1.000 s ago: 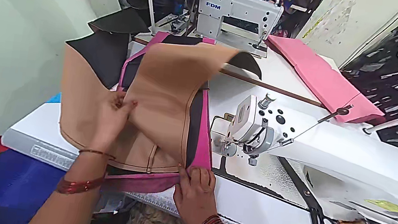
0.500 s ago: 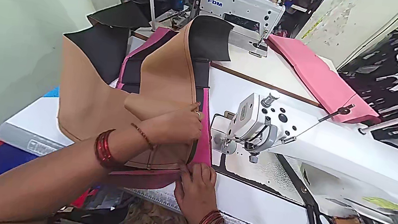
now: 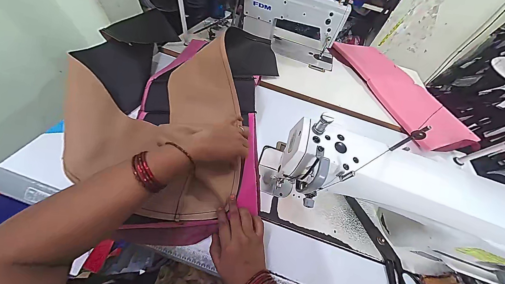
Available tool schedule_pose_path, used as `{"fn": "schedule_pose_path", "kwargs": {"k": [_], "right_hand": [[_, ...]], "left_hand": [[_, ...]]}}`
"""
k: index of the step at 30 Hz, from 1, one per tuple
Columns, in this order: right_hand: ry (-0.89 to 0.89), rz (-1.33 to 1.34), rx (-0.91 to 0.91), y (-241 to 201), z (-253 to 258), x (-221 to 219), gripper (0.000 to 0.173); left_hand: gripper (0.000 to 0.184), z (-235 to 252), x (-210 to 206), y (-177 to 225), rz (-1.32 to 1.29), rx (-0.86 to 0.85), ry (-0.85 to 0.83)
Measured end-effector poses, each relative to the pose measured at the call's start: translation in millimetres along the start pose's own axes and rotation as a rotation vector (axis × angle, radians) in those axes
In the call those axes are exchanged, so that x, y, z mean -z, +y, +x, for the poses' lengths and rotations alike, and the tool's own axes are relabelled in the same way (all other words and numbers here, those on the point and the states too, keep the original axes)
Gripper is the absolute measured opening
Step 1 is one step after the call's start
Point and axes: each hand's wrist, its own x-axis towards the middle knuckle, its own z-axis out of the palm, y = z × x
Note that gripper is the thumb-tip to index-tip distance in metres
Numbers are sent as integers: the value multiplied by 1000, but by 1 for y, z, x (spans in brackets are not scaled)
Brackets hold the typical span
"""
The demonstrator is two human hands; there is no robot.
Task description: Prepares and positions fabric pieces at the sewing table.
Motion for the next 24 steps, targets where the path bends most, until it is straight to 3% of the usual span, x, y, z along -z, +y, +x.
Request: {"fn": "schedule_pose_path", "kwargs": {"k": [3,13,17,18,20,22,24], "right_hand": [[1,-3,-11,-1,-1,0,40],[-3,55,-30,1,1,1,37],[-38,128,-15,3,0,5,35],[-27,139,6,4,0,7,34],[2,160,49,2,-6,11,32],[30,182,92,-4,-19,16,32],[55,214,128,-11,-28,24,33]], "left_hand": [[6,4,-2,-14,31,62,32],[10,21,-18,-24,91,-19,44],[12,14,-16,-18,-424,373,-230],[12,16,-6,-14,-457,375,-294],[14,22,13,3,-328,218,-383],[18,21,-2,6,-207,-33,-265],[18,9,-9,19,-202,-135,-181]]}}
